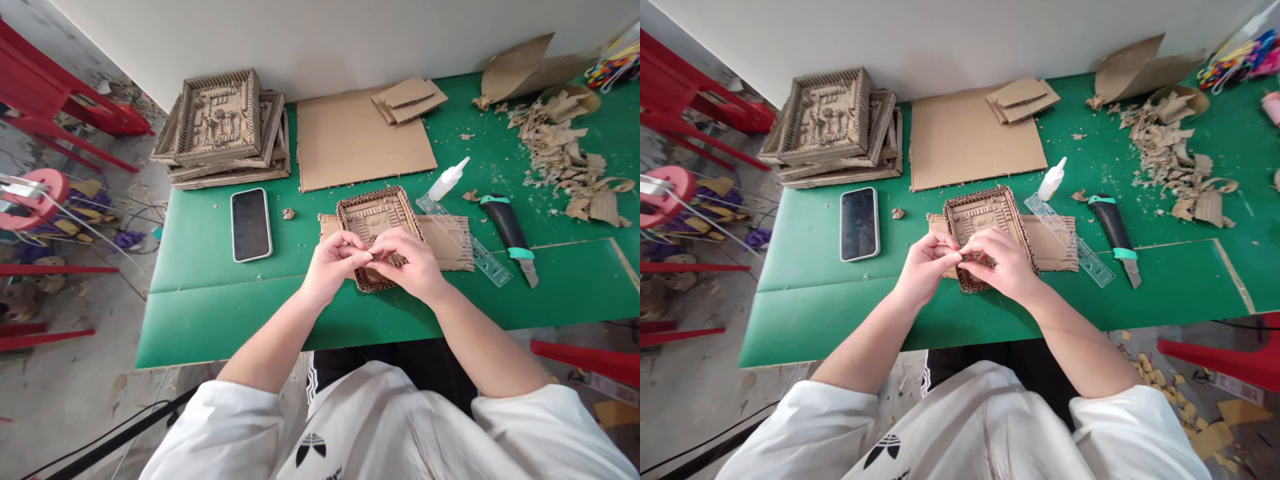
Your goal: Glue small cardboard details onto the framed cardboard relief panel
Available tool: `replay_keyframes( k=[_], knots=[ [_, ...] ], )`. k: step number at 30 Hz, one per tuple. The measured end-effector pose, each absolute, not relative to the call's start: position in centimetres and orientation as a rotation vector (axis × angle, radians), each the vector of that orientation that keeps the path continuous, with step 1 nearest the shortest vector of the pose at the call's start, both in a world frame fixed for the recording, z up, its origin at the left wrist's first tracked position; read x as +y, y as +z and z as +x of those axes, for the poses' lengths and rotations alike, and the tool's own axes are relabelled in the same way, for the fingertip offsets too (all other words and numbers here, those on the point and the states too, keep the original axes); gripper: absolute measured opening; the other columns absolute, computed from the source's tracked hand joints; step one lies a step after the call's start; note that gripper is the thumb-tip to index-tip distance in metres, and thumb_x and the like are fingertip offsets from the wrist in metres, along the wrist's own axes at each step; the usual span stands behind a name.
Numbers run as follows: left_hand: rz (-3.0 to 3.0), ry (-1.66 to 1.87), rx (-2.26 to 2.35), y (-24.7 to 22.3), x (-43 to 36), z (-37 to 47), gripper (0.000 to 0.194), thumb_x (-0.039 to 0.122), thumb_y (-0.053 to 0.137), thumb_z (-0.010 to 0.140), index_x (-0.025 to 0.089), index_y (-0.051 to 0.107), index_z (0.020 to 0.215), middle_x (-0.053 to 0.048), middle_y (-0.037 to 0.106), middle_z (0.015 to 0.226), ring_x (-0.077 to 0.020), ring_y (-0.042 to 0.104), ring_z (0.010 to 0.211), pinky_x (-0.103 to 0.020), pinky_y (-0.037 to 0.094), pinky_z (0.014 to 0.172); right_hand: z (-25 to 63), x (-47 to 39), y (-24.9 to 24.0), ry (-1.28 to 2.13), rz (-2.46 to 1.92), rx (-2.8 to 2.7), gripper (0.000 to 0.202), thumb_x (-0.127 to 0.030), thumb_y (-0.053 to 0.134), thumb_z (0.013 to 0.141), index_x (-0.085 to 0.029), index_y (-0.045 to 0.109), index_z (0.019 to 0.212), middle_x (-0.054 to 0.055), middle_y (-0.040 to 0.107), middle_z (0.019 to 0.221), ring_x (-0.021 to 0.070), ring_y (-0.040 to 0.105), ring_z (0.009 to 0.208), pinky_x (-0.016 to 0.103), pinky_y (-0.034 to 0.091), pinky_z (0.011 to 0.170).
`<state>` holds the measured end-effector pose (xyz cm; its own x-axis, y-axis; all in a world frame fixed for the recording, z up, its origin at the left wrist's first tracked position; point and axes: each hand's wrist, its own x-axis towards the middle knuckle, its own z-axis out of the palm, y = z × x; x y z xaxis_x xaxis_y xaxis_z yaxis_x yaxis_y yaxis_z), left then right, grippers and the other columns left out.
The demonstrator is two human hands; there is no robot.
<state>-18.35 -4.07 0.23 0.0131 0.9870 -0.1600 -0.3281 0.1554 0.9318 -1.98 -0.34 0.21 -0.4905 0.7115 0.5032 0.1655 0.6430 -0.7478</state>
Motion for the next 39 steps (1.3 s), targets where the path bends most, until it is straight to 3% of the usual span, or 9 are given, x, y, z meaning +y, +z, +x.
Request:
replay_keyframes(
  k=[5,15,28,39],
  knots=[
    [0.807,1.229,1.008,0.28,-4.12,-18.36,0.032,0.038,0.078,0.067,0.019,0.059,0.085,0.003,0.067,0.064,-0.0102,0.066,0.059,-0.023,0.054,0.064,-2.15,-0.47,0.42,0.794,-0.686,-1.967,0.011,-0.02,0.063,0.081,-0.023,0.062,0.092,0.004,0.062,0.089,0.014,0.06,0.079,0.026,0.056,0.058],
    [0.828,1.21,0.965,0.82,-4.4,-18.23,0.037,0.029,0.08,0.066,0.019,0.057,0.093,0.0,0.071,0.078,-0.0118,0.068,0.069,-0.023,0.054,0.067,-2.15,-0.3,0.26,0.641,-0.681,-1.977,0.012,-0.016,0.062,0.079,-0.023,0.057,0.087,0.002,0.06,0.084,0.0143,0.058,0.077,0.03,0.053,0.065],
    [0.793,1.268,0.899,0.55,-4.21,-18.32,0.026,0.019,0.075,0.072,0.018,0.059,0.093,0.003,0.072,0.074,-0.0063,0.067,0.067,-0.015,0.052,0.068,-2.12,-0.12,0.44,0.575,-0.631,-2.058,0.015,-0.014,0.061,0.082,-0.021,0.062,0.095,0.005,0.066,0.088,0.0169,0.059,0.085,0.032,0.053,0.071],
    [0.802,1.259,0.952,0.56,-4.19,-18.27,0.028,0.022,0.077,0.069,0.017,0.059,0.091,0.002,0.07,0.07,-0.0082,0.067,0.065,-0.016,0.051,0.062,-2.22,-0.1,0.12,0.566,-0.616,-2.065,0.012,-0.016,0.061,0.083,-0.021,0.061,0.093,0.004,0.066,0.086,0.0169,0.059,0.085,0.034,0.054,0.073]
  ],
)
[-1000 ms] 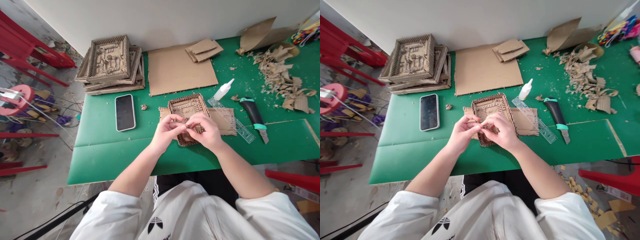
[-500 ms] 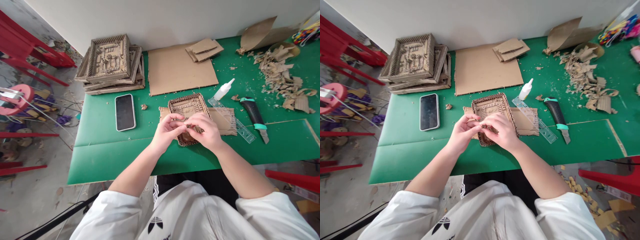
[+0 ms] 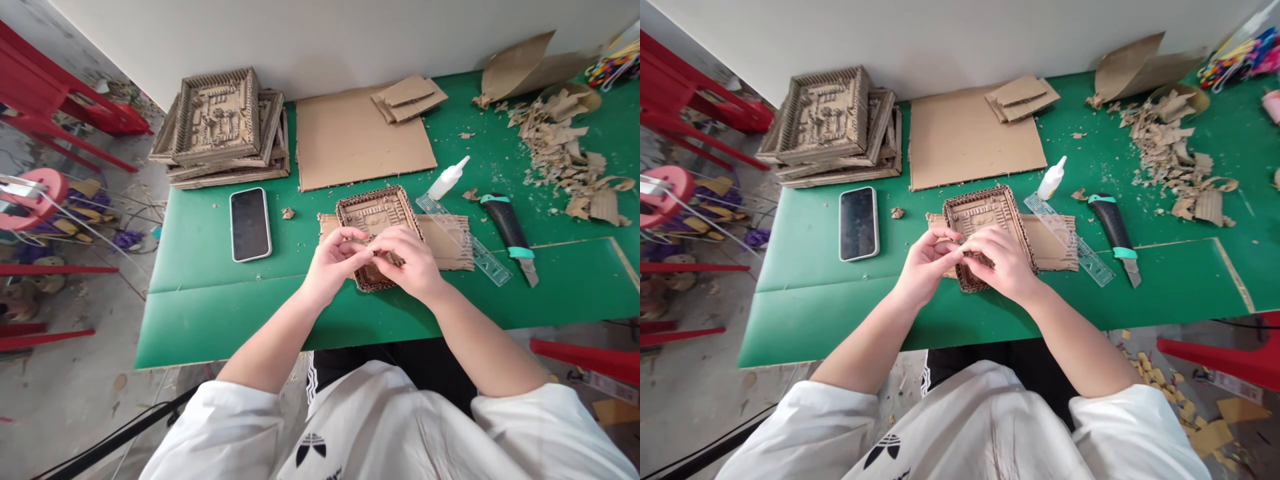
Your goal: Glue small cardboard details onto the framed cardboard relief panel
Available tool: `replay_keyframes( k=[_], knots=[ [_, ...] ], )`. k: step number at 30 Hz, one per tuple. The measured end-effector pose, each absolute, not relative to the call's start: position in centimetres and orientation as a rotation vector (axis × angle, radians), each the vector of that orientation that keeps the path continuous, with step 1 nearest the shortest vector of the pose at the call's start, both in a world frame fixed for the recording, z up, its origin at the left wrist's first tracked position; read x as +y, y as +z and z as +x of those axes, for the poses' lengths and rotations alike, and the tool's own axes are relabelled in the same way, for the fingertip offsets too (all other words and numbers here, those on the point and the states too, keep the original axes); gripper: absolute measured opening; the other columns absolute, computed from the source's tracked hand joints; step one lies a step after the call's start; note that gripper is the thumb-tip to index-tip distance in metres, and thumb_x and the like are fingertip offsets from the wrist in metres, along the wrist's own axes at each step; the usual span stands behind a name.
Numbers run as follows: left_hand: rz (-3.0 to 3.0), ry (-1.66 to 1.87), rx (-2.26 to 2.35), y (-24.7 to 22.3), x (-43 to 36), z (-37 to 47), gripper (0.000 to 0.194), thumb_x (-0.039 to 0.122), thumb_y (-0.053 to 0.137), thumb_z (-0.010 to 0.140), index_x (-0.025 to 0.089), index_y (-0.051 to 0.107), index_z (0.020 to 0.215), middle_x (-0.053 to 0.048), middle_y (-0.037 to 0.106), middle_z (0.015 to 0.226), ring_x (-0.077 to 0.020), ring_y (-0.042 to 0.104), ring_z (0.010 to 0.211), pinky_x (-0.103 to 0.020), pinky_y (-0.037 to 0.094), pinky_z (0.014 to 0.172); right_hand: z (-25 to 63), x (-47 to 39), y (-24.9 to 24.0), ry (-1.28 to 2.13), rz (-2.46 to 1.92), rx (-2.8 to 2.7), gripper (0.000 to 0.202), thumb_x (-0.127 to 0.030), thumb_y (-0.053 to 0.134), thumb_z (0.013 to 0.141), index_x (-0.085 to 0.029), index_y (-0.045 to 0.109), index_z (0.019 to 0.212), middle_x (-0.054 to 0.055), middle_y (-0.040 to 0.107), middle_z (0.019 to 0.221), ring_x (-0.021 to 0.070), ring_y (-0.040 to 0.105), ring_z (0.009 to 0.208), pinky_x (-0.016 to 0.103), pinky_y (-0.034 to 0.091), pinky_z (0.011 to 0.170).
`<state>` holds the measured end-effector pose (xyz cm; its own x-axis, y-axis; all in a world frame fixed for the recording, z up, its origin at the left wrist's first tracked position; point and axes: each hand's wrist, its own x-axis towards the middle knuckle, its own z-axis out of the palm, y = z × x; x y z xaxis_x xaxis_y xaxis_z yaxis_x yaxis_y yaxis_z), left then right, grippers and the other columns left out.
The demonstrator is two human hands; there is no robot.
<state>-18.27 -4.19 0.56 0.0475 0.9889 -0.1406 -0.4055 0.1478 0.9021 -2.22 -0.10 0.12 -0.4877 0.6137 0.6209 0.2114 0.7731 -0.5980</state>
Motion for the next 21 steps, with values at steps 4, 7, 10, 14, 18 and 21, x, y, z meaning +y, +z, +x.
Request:
replay_keyframes(
  k=[4,7,10,14,18,21],
  knots=[
    [0.817,1.296,0.964,0.5,-4.1,-18.3,0.028,0.023,0.077,0.069,0.017,0.059,0.09,0.003,0.069,0.068,-0.0079,0.066,0.064,-0.018,0.053,0.065,-1.7,0.1,0.4,0.632,-0.636,-2.09,0.028,-0.022,0.065,0.081,-0.024,0.062,0.109,0.005,0.066,0.096,0.0176,0.06,0.091,0.034,0.055,0.075],
    [0.835,1.32,1.011,0.6,-4.0,-18.2,0.026,0.023,0.076,0.07,0.018,0.059,0.09,0.003,0.068,0.067,-0.0077,0.065,0.063,-0.019,0.053,0.067,-1.1,0.4,0.8,0.627,-0.695,-2.062,0.033,-0.024,0.065,0.081,-0.027,0.062,0.114,0.005,0.066,0.097,0.0171,0.061,0.089,0.033,0.056,0.073],
    [0.893,1.327,1.087,0.6,-4.0,-18.1,0.025,0.022,0.075,0.07,0.018,0.06,0.089,0.002,0.067,0.07,-0.0075,0.065,0.065,-0.018,0.052,0.067,-0.8,0.8,1.0,0.513,-0.701,-2.033,0.025,-0.018,0.063,0.082,-0.028,0.067,0.105,0.003,0.066,0.085,0.0153,0.062,0.082,0.032,0.055,0.072],
    [0.939,1.328,1.152,0.5,-4.0,-18.0,0.022,0.024,0.076,0.068,0.017,0.061,0.083,0.002,0.066,0.072,-0.0074,0.064,0.068,-0.018,0.051,0.066,-0.7,0.9,0.9,0.519,-0.674,-2.097,0.026,-0.021,0.068,0.079,-0.026,0.068,0.104,0.004,0.065,0.083,0.0161,0.062,0.081,0.033,0.055,0.072],
    [0.951,1.351,1.213,0.6,-3.9,-18.0,0.022,0.028,0.078,0.066,0.017,0.064,0.078,0.001,0.067,0.073,-0.0088,0.065,0.066,-0.021,0.053,0.065,-0.9,0.7,0.7,0.556,-0.699,-2.049,0.026,-0.02,0.069,0.078,-0.023,0.066,0.104,0.005,0.067,0.086,0.0152,0.062,0.077,0.031,0.055,0.067],
    [0.941,1.341,1.219,0.6,-4.0,-18.1,0.022,0.032,0.078,0.066,0.017,0.067,0.077,0.0,0.069,0.074,-0.0105,0.066,0.066,-0.024,0.055,0.068,-1.1,0.6,0.5,0.52,-0.695,-2.019,0.02,-0.018,0.069,0.077,-0.021,0.067,0.097,0.004,0.068,0.082,0.0143,0.061,0.073,0.03,0.054,0.066]
  ],
)
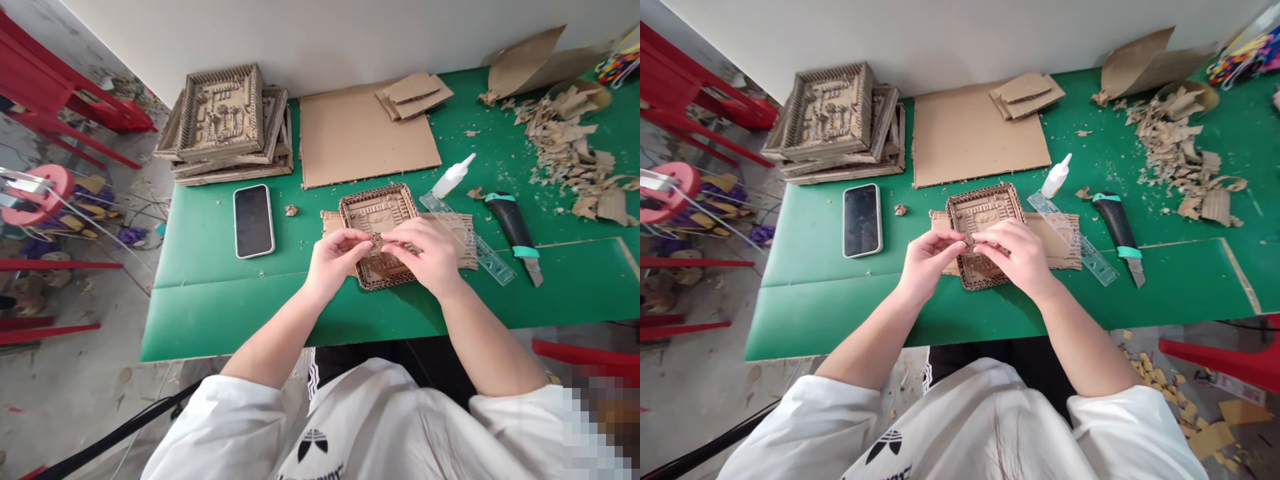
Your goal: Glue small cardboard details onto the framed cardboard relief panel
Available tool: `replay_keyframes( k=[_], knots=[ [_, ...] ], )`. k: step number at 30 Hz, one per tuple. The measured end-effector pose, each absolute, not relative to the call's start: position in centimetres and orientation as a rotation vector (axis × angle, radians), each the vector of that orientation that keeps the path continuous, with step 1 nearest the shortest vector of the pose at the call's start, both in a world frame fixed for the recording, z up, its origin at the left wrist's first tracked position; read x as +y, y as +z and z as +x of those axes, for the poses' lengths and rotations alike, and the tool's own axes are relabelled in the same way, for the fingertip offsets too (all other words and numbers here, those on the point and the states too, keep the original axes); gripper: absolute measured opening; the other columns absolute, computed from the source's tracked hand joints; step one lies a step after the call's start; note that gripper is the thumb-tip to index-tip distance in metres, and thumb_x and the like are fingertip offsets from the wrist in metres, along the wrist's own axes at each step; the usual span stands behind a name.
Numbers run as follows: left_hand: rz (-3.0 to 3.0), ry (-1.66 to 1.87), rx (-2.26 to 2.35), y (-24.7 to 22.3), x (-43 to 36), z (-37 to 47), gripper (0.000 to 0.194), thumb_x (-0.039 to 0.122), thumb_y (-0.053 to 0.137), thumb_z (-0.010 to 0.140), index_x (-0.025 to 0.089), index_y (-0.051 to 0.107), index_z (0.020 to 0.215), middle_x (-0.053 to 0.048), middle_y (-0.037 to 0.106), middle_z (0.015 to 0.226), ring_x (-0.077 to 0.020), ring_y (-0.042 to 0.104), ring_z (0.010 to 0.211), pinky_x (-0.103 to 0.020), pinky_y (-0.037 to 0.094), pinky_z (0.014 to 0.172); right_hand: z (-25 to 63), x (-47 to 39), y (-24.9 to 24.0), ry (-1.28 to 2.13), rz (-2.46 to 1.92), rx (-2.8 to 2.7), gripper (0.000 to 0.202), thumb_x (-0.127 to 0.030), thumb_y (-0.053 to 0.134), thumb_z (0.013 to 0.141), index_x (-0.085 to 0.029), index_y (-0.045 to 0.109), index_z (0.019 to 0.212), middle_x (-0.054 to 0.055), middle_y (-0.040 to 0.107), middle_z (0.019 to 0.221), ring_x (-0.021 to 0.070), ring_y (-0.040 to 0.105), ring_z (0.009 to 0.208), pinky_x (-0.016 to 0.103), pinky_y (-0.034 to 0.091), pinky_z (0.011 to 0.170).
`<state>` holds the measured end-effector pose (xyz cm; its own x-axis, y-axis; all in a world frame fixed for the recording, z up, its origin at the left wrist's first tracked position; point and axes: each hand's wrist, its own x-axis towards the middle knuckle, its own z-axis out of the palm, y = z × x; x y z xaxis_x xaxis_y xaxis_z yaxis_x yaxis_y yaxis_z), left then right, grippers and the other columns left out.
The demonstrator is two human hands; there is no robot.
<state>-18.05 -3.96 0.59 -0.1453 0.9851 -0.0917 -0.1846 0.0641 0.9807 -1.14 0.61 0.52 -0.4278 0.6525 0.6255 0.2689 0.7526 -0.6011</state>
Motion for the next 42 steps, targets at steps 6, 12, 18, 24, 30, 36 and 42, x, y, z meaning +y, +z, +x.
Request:
replay_keyframes(
  k=[6,12,18,24,30,36,42],
  knots=[
    [0.921,1.321,1.147,0.45,-3.99,-18.08,0.017,0.029,0.078,0.067,0.017,0.069,0.075,0.0,0.071,0.071,-0.0103,0.066,0.065,-0.023,0.054,0.067,-1.57,0.43,0.16,0.52,-0.691,-2.045,0.018,-0.019,0.068,0.078,-0.021,0.068,0.096,0.005,0.07,0.083,0.0153,0.062,0.077,0.031,0.055,0.068],
    [0.873,1.365,1.124,0.48,-3.93,-18.16,0.019,0.026,0.08,0.064,0.016,0.064,0.069,0.004,0.066,0.061,-0.0072,0.062,0.058,-0.018,0.049,0.058,-1.66,0.13,0.38,0.687,-0.714,-2.033,0.016,-0.023,0.067,0.08,-0.024,0.068,0.096,0.003,0.067,0.085,0.0143,0.063,0.079,0.029,0.055,0.069],
    [0.85,1.343,1.152,0.28,-3.94,-18.21,0.026,0.039,0.078,0.065,0.015,0.068,0.069,0.001,0.067,0.061,-0.0092,0.062,0.058,-0.021,0.051,0.06,-1.85,-0.06,0.48,0.739,-0.746,-2.0,0.015,-0.025,0.067,0.08,-0.025,0.069,0.095,0.002,0.067,0.084,0.0144,0.064,0.078,0.028,0.056,0.063],
    [0.813,1.293,1.116,0.45,-3.95,-18.12,0.021,0.033,0.08,0.064,0.017,0.073,0.076,-0.001,0.07,0.067,-0.0102,0.064,0.061,-0.023,0.054,0.064,-1.86,-0.11,0.6,0.742,-0.747,-1.926,0.012,-0.023,0.066,0.08,-0.025,0.068,0.092,0.003,0.064,0.083,0.0148,0.063,0.079,0.026,0.057,0.057],
    [0.797,1.315,1.096,0.42,-3.95,-18.25,0.024,0.03,0.082,0.062,0.016,0.068,0.076,0.002,0.069,0.064,-0.0071,0.063,0.059,-0.017,0.051,0.061,-1.89,-0.1,0.45,0.727,-0.726,-1.97,0.015,-0.022,0.068,0.079,-0.023,0.068,0.094,0.004,0.064,0.086,0.0141,0.062,0.078,0.026,0.057,0.06],
    [0.808,1.293,1.078,0.45,-4.01,-18.32,0.022,0.032,0.08,0.065,0.016,0.068,0.074,0.001,0.069,0.064,-0.0081,0.064,0.058,-0.02,0.053,0.063,-1.82,-0.25,0.61,0.729,-0.76,-1.952,0.013,-0.024,0.065,0.081,-0.025,0.068,0.094,0.003,0.064,0.085,0.0143,0.063,0.078,0.026,0.057,0.059],
    [0.834,1.293,1.073,0.61,-4.06,-18.19,0.02,0.027,0.082,0.061,0.017,0.07,0.073,0.001,0.07,0.068,-0.0082,0.064,0.061,-0.02,0.053,0.066,-1.87,-0.39,0.85,0.722,-0.769,-1.919,0.012,-0.024,0.064,0.082,-0.025,0.068,0.093,0.003,0.064,0.085,0.0143,0.064,0.078,0.026,0.057,0.058]
  ],
)
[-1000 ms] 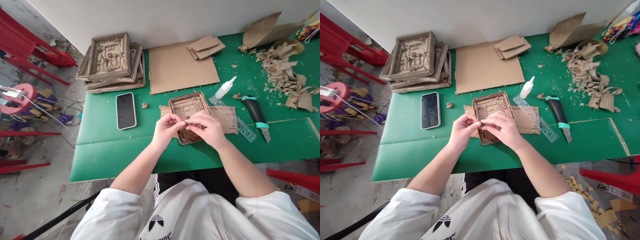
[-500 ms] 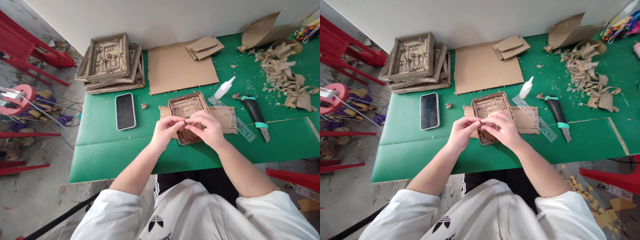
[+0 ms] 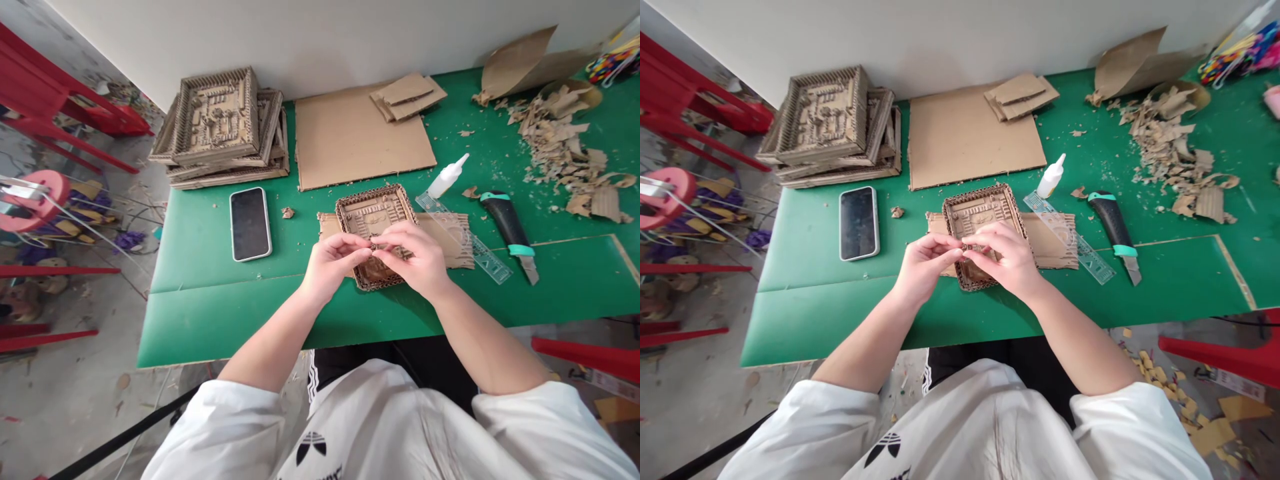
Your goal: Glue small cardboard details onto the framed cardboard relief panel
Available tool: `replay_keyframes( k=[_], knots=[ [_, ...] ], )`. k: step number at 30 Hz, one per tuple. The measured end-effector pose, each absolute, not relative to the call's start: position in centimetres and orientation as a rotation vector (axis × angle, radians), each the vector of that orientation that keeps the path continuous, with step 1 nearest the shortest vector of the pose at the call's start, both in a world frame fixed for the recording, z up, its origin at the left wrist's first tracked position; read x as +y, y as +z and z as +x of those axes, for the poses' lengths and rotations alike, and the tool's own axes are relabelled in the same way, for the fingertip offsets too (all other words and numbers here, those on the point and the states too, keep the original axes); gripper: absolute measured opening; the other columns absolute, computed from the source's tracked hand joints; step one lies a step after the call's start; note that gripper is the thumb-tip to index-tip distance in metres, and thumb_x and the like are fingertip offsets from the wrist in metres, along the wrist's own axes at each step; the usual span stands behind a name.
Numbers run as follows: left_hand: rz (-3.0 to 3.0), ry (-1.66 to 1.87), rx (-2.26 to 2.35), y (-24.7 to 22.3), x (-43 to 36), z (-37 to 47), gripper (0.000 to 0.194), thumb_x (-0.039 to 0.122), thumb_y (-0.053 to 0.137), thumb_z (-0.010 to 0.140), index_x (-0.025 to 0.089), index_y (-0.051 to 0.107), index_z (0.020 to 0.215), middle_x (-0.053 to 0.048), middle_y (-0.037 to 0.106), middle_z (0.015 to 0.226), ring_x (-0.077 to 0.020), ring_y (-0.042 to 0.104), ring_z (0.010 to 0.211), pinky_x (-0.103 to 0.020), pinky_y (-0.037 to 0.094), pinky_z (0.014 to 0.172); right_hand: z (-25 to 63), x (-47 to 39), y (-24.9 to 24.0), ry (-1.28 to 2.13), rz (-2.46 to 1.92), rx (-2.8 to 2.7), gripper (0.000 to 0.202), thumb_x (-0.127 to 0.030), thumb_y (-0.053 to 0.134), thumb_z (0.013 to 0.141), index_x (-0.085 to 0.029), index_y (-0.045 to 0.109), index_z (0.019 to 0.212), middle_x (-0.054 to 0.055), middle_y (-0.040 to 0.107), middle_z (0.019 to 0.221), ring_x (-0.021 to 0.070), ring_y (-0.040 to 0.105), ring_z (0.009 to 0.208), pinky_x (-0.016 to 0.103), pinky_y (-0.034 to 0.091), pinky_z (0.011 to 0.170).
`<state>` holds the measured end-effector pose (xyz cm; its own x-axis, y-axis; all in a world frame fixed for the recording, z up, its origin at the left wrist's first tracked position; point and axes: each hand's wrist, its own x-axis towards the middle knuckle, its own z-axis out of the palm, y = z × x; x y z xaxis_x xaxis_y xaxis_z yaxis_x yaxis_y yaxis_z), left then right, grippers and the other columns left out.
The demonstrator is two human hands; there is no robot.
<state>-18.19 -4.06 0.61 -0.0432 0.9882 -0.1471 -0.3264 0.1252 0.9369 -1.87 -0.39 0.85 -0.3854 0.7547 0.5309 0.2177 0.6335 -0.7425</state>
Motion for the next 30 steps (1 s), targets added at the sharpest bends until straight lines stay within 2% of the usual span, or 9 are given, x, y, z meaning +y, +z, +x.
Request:
replay_keyframes(
  k=[10,18,30],
  knots=[
    [0.871,1.317,1.055,0.41,-4.19,-18.03,0.017,0.027,0.08,0.065,0.017,0.068,0.072,0.001,0.069,0.069,-0.0066,0.061,0.061,-0.018,0.05,0.063,-1.86,-0.28,0.79,0.825,-0.736,-1.888,0.01,-0.027,0.067,0.08,-0.024,0.069,0.089,0.002,0.064,0.084,0.0127,0.063,0.073,0.026,0.057,0.059],
    [0.793,1.271,0.968,0.2,-4.08,-18.28,0.027,0.03,0.081,0.065,0.018,0.061,0.08,0.003,0.065,0.064,-0.0079,0.063,0.06,-0.02,0.053,0.063,-1.76,-0.3,0.89,0.966,-0.725,-1.866,0.011,-0.03,0.067,0.079,-0.025,0.067,0.089,0.001,0.065,0.085,0.0126,0.063,0.078,0.025,0.057,0.062],
    [0.815,1.294,1.038,0.22,-3.99,-18.24,0.026,0.029,0.08,0.065,0.017,0.062,0.078,0.003,0.066,0.065,-0.0069,0.062,0.059,-0.018,0.051,0.06,-1.93,-0.16,0.72,0.807,-0.706,-1.935,0.009,-0.026,0.068,0.079,-0.023,0.064,0.086,0.002,0.062,0.082,0.0136,0.061,0.076,0.026,0.056,0.059]
  ],
)
